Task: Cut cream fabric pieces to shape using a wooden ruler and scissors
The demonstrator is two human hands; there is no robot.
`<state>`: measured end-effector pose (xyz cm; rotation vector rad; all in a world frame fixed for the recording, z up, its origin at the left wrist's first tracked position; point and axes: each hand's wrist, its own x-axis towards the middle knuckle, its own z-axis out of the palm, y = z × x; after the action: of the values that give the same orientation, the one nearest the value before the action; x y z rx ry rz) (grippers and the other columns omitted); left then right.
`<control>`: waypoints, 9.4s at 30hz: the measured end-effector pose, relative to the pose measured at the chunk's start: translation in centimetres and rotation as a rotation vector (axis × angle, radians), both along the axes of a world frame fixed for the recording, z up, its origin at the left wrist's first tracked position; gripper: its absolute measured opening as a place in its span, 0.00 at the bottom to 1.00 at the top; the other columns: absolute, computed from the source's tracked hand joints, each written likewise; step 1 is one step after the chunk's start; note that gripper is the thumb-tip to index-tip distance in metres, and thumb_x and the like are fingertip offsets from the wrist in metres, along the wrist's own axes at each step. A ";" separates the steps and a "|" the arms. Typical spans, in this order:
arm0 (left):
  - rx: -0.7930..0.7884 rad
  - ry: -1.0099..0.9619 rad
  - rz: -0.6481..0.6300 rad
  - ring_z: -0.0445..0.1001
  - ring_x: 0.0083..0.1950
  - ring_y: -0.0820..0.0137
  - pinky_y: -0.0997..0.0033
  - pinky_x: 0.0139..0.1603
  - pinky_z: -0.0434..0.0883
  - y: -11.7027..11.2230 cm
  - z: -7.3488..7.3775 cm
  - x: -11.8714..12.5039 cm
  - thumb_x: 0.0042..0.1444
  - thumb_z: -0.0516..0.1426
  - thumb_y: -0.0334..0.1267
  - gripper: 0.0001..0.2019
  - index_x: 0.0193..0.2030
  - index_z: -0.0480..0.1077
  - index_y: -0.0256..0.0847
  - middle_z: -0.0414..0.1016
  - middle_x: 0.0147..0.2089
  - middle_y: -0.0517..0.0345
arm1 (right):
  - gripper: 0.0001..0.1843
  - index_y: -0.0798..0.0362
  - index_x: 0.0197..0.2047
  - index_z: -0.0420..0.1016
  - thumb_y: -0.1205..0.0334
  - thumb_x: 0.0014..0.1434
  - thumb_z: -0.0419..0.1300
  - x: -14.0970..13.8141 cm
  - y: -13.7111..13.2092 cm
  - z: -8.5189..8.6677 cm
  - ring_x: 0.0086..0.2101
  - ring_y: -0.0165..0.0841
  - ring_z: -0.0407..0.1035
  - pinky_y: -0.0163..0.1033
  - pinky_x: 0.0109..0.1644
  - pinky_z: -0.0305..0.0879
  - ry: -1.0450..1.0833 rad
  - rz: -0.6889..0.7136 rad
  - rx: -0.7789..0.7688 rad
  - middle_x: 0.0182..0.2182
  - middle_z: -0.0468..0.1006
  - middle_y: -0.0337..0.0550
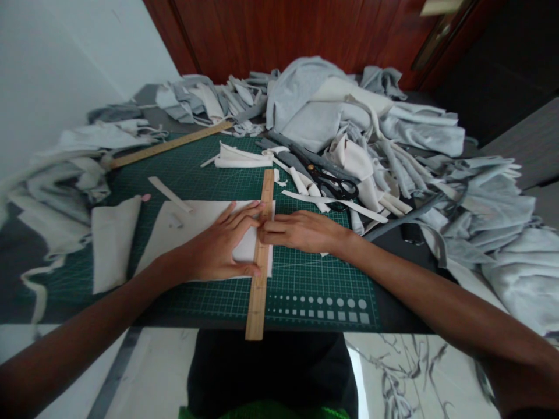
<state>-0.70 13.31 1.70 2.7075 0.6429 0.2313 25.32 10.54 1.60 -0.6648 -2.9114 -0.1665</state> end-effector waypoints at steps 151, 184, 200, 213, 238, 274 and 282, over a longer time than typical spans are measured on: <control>-0.005 -0.043 -0.006 0.44 0.81 0.51 0.42 0.79 0.37 -0.3 -0.1 -0.3 0.55 0.56 0.73 0.45 0.67 0.61 0.38 0.53 0.77 0.36 | 0.21 0.50 0.55 0.73 0.78 0.66 0.50 1.0 2.0 0.0 0.39 0.32 0.73 0.36 0.40 0.66 0.056 0.151 -0.192 0.46 0.79 0.44; 0.007 -0.064 -0.037 0.47 0.80 0.47 0.36 0.79 0.37 -0.4 0.0 -0.5 0.57 0.58 0.69 0.42 0.70 0.61 0.44 0.53 0.78 0.42 | 0.06 0.50 0.45 0.67 0.60 0.74 0.52 -0.6 0.9 0.6 0.33 0.32 0.72 0.37 0.38 0.68 0.787 -0.305 -0.301 0.35 0.77 0.41; 0.053 -0.011 -0.063 0.50 0.79 0.48 0.33 0.78 0.40 -0.4 0.4 -0.6 0.64 0.56 0.60 0.33 0.68 0.62 0.42 0.55 0.77 0.41 | 0.09 0.51 0.46 0.69 0.65 0.76 0.48 -0.6 -2.6 -1.0 0.43 0.30 0.73 0.38 0.46 0.74 0.577 0.017 -0.377 0.41 0.77 0.44; 0.037 -0.001 -0.066 0.51 0.79 0.48 0.33 0.77 0.41 -0.2 0.5 -1.6 0.62 0.59 0.57 0.27 0.61 0.68 0.42 0.56 0.76 0.42 | 0.10 0.52 0.46 0.69 0.64 0.76 0.47 -0.7 -2.4 -0.8 0.42 0.30 0.72 0.38 0.44 0.74 0.560 0.038 -0.357 0.40 0.76 0.45; 0.012 -0.051 -0.067 0.53 0.78 0.50 0.37 0.78 0.40 0.0 0.2 -1.5 0.60 0.60 0.62 0.33 0.64 0.66 0.41 0.60 0.75 0.40 | 0.12 0.53 0.46 0.71 0.63 0.77 0.48 -0.7 -2.3 -1.0 0.43 0.32 0.73 0.40 0.46 0.74 0.553 0.047 -0.347 0.40 0.78 0.46; 0.024 -0.052 -0.050 0.51 0.79 0.48 0.35 0.77 0.43 -0.3 0.1 -0.8 0.61 0.60 0.61 0.31 0.61 0.67 0.41 0.59 0.75 0.39 | 0.12 0.54 0.46 0.73 0.62 0.76 0.49 -0.8 -2.3 -0.8 0.43 0.33 0.73 0.41 0.48 0.75 0.521 0.035 -0.312 0.40 0.80 0.46; 0.048 -0.053 -0.065 0.50 0.79 0.49 0.35 0.77 0.44 -0.2 0.0 -0.8 0.61 0.58 0.63 0.31 0.60 0.67 0.41 0.58 0.75 0.40 | 0.12 0.53 0.46 0.73 0.63 0.76 0.49 -0.9 -2.3 -0.8 0.43 0.32 0.73 0.42 0.49 0.75 0.516 0.025 -0.334 0.40 0.79 0.45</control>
<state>-1.51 13.16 1.75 2.7530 0.5406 0.3049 24.47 8.25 0.79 -0.6049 -2.4574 0.4388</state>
